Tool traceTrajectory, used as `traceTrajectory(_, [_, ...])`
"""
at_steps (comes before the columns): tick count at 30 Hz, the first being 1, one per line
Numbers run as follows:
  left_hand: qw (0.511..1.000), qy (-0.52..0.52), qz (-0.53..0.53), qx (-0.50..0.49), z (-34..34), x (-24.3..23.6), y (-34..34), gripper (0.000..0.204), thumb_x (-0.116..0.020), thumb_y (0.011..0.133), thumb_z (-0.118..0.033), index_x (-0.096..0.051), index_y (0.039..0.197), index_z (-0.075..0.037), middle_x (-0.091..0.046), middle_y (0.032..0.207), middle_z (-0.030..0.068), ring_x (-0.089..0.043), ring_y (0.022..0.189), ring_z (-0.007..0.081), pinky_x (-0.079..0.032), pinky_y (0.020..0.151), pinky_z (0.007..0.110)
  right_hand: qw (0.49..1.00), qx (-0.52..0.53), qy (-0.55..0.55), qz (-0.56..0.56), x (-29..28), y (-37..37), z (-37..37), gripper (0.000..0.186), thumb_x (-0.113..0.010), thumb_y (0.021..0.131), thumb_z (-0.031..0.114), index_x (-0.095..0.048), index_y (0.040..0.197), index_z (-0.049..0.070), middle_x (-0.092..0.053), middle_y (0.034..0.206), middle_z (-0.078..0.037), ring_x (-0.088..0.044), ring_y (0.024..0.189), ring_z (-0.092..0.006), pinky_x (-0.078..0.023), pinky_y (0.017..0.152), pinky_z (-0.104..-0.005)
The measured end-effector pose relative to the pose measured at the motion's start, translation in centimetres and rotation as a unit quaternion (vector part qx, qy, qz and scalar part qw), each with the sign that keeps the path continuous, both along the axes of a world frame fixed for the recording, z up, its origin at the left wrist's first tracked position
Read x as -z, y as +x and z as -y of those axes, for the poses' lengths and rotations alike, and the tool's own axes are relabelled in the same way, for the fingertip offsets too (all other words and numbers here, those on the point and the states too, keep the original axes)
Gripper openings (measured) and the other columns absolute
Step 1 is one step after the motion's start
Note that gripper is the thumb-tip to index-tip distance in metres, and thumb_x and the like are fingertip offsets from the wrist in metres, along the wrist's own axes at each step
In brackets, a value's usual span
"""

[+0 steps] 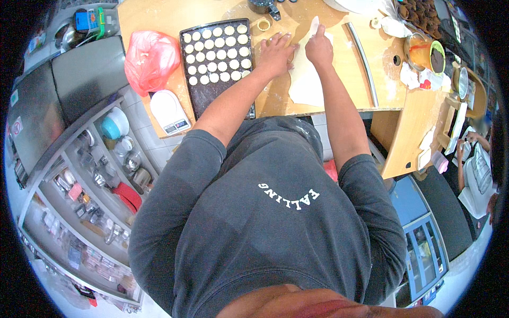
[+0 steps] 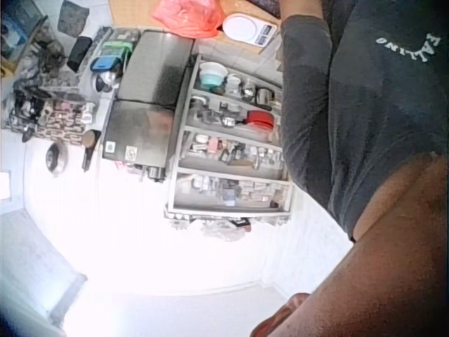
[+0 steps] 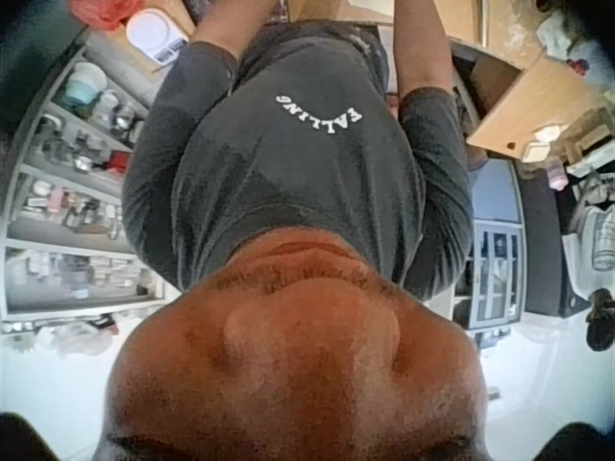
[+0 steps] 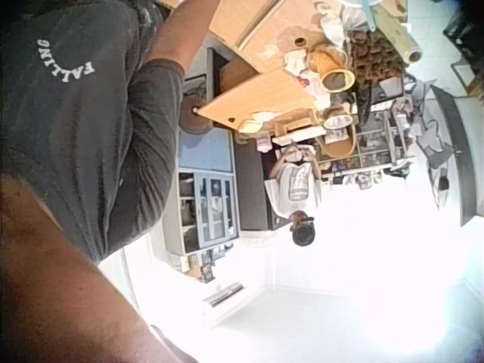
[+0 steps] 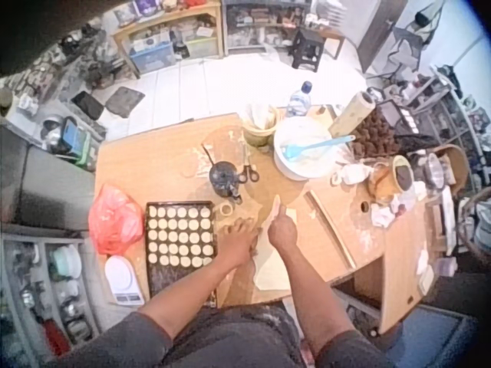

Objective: The person uses a rolling pin to flatten dough, then uses a round cutter to create circles of dough, which they place onto a baking sheet.

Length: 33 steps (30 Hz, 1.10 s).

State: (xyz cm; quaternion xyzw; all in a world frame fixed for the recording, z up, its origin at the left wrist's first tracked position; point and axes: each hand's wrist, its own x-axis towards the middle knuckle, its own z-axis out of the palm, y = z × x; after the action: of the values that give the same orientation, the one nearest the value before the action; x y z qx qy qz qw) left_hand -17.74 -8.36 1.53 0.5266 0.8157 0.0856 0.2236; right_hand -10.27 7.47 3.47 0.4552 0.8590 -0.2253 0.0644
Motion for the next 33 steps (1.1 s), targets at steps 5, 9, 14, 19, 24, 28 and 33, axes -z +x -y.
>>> traceTrajectory(5, [1.0,-0.018,-0.008,0.018,0.0,-1.0,-0.3,0.081,-0.084,0.079,-0.039,-0.05,0.151,-0.03,-0.032,0.167,0.0086,-0.025,0.154,0.0329,-0.025,0.117,0.065,0.999,-0.004,-0.034,-0.008,-0.2,-0.2,-0.1,0.056,-0.051,0.098,0.015,-0.032,0.149,0.002,-0.07,0.1,-0.033,-0.069,0.094,-0.0499,-0.053,0.084,-0.0578])
traceTrajectory(9, [0.999,-0.029,-0.02,0.011,-0.4,-1.1,0.0,0.079,-0.085,0.078,-0.036,-0.052,0.151,-0.03,-0.033,0.166,0.0075,-0.026,0.154,0.0312,-0.026,0.117,0.063,1.0,0.002,-0.019,-0.007,0.5,0.3,0.1,0.059,-0.052,0.097,0.014,-0.03,0.15,0.001,-0.07,0.099,-0.033,-0.069,0.094,-0.0498,-0.054,0.084,-0.057])
traceTrajectory(14, [0.999,-0.047,-0.009,0.019,-0.6,-1.6,-0.2,0.079,-0.081,0.081,-0.034,-0.049,0.153,-0.032,-0.031,0.167,0.0087,-0.025,0.155,0.0316,-0.026,0.118,0.063,1.0,0.006,-0.029,-0.012,0.8,1.3,0.4,0.06,-0.054,0.094,0.011,-0.033,0.149,0.001,-0.071,0.099,-0.032,-0.07,0.094,-0.0484,-0.055,0.083,-0.0559])
traceTrajectory(19, [1.0,-0.013,0.014,0.012,0.7,-0.3,-0.5,0.067,-0.078,0.084,-0.03,-0.056,0.147,-0.03,-0.031,0.167,0.0101,-0.026,0.156,0.0311,-0.027,0.119,0.06,0.999,0.008,-0.041,-0.002,0.0,1.8,1.5,0.056,-0.051,0.099,0.014,-0.031,0.15,0.001,-0.07,0.099,-0.033,-0.069,0.094,-0.0495,-0.053,0.085,-0.0573])
traceTrajectory(24, [0.995,0.064,0.067,-0.025,2.3,0.2,0.4,0.045,-0.07,0.09,-0.025,-0.067,0.135,-0.027,-0.045,0.158,0.0125,-0.037,0.15,0.0343,-0.034,0.117,0.058,0.999,0.015,-0.044,0.004,-0.1,2.5,2.2,0.053,-0.05,0.101,0.015,-0.032,0.149,0.003,-0.07,0.097,-0.033,-0.069,0.092,-0.0499,-0.053,0.083,-0.0578])
traceTrajectory(28, [0.994,0.063,0.075,-0.055,3.2,-0.2,1.4,0.044,-0.067,0.092,-0.023,-0.067,0.136,-0.025,-0.049,0.154,0.0141,-0.039,0.147,0.0349,-0.036,0.117,0.057,0.999,0.008,-0.034,0.006,-0.1,3.3,3.1,0.06,-0.055,0.093,0.008,-0.035,0.15,0.003,-0.071,0.095,-0.03,-0.071,0.09,-0.0459,-0.056,0.08,-0.0552])
traceTrajectory(33, [0.994,0.071,0.067,-0.052,4.3,-1.4,2.4,0.042,-0.066,0.093,-0.021,-0.067,0.135,-0.017,-0.052,0.149,0.0166,-0.044,0.142,0.0362,-0.039,0.116,0.051,0.999,0.01,-0.022,-0.024,1.4,5.5,3.9,0.06,-0.052,0.096,0.01,-0.031,0.152,0.006,-0.071,0.094,-0.03,-0.071,0.089,-0.0463,-0.055,0.079,-0.056])
